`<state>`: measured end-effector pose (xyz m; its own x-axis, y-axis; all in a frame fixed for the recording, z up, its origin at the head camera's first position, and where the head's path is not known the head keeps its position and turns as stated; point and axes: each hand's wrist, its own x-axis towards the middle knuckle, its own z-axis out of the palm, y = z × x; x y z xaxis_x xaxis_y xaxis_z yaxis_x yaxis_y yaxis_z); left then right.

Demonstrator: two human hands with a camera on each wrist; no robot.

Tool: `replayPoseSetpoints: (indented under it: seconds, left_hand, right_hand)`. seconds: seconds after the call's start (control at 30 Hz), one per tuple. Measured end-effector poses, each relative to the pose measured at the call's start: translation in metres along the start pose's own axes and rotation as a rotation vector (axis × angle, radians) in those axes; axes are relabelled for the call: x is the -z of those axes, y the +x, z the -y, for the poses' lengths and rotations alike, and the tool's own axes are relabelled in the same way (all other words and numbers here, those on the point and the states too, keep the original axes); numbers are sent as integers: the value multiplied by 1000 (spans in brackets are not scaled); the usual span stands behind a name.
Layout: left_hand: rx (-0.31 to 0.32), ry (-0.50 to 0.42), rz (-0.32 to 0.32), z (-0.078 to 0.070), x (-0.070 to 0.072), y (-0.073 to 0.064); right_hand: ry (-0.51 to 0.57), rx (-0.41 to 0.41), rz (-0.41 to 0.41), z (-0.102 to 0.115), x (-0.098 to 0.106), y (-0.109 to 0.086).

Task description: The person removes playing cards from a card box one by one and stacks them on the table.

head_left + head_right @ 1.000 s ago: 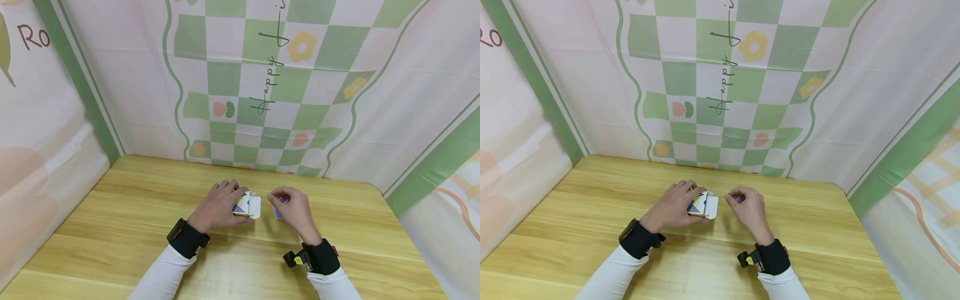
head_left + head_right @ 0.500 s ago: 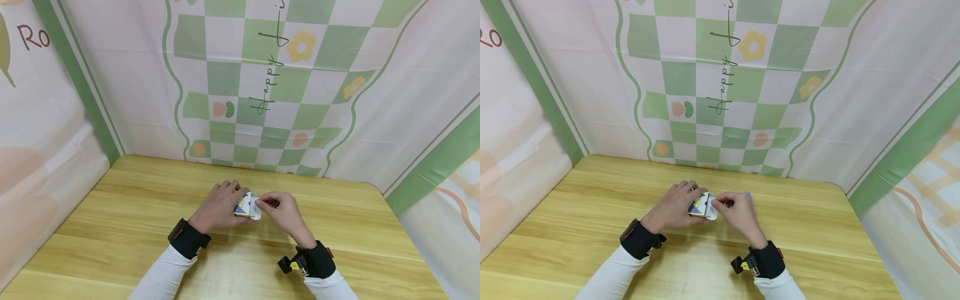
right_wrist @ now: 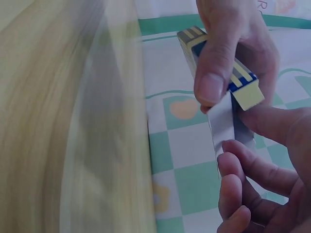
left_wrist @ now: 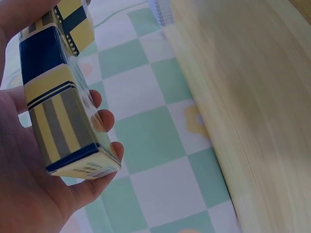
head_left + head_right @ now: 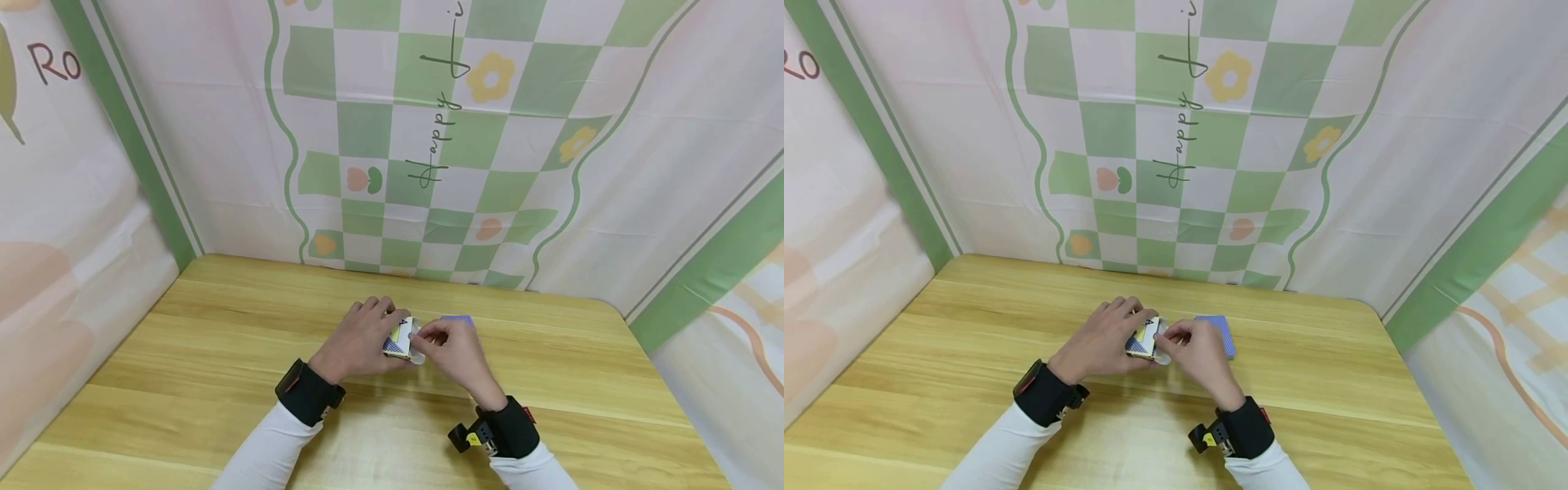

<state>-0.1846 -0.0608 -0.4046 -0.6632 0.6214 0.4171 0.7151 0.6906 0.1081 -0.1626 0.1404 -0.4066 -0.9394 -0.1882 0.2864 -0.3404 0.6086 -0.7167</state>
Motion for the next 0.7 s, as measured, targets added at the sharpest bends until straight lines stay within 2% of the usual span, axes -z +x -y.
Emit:
replayPoseSetpoints:
  seconds: [0.33, 0.57, 0.7]
  left_hand:
    - [-25, -5, -20, -1, 1, 0]
    - [-16, 4, -20, 0, 2, 0]
    - [-11, 8, -23, 1, 2, 0]
  right_hand:
    - [-32, -28, -8, 2, -4, -3]
    - [18, -58, 37, 3, -1, -2]
    - [84, -100, 81, 4, 1, -2]
